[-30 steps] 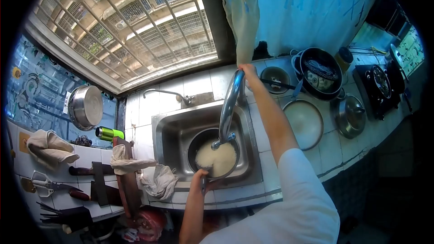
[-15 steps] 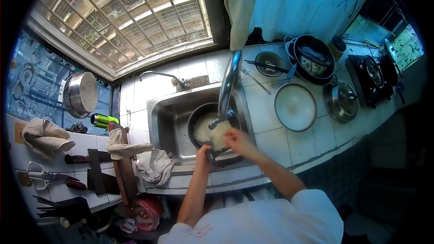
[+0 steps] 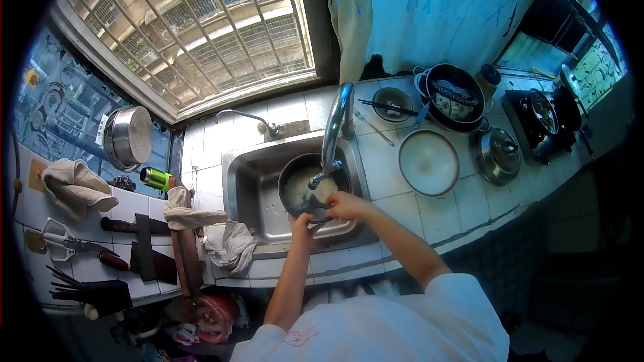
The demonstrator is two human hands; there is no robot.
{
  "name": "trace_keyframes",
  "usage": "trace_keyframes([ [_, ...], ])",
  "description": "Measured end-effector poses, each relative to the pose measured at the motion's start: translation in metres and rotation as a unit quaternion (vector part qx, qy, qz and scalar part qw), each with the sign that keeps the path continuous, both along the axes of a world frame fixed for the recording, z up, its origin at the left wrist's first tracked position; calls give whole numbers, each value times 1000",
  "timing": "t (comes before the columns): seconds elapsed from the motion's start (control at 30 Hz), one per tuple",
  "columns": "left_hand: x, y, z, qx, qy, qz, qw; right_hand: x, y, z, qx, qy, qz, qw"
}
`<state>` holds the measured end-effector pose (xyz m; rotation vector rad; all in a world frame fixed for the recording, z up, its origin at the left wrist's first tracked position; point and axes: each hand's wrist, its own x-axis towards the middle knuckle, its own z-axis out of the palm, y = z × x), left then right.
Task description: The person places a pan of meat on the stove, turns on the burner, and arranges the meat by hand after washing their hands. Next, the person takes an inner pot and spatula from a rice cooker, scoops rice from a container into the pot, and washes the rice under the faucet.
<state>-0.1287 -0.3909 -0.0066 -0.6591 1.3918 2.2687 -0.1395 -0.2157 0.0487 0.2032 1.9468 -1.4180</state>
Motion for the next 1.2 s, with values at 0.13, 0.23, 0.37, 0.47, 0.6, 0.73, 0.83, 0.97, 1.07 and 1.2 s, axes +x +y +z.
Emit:
trace_keyframes([
  [0.13, -2, -13, 3, -22, -27, -1, 999, -13, -4, 1, 9, -19, 44, 999],
  [0.23, -2, -20, 10, -31, -42, 12, 999, -16, -6, 5, 47, 33, 65, 996],
  [0.37, -10, -32, 11, 3, -87, -52, 995, 7, -9, 57, 295, 230, 111, 921],
  [0.47, -11, -36, 14, 43, -125, -88, 987, 7, -14, 66, 398, 242, 131, 875],
  [0.6, -11, -31, 18, 70, -154, -119, 978, -10, -29, 18, 460, 285, 105, 834],
  [0.73, -18, -35, 28, 28, -154, -161, 974, -15, -32, 15, 382, 255, 206, 864],
  [0.83, -24, -44, 27, 30, -148, -172, 974, 3, -29, 13, 361, 313, 225, 849],
  [0.97, -27, -46, 27, 11, -124, -173, 977, 16, -19, 33, 374, 364, 242, 818],
  [1.07, -25, -44, 33, -5, -102, -179, 979, 7, -15, 12, 420, 439, 174, 775],
  [1.2, -26, -41, 31, -23, -89, -145, 985, -2, -14, -6, 454, 370, 150, 796],
])
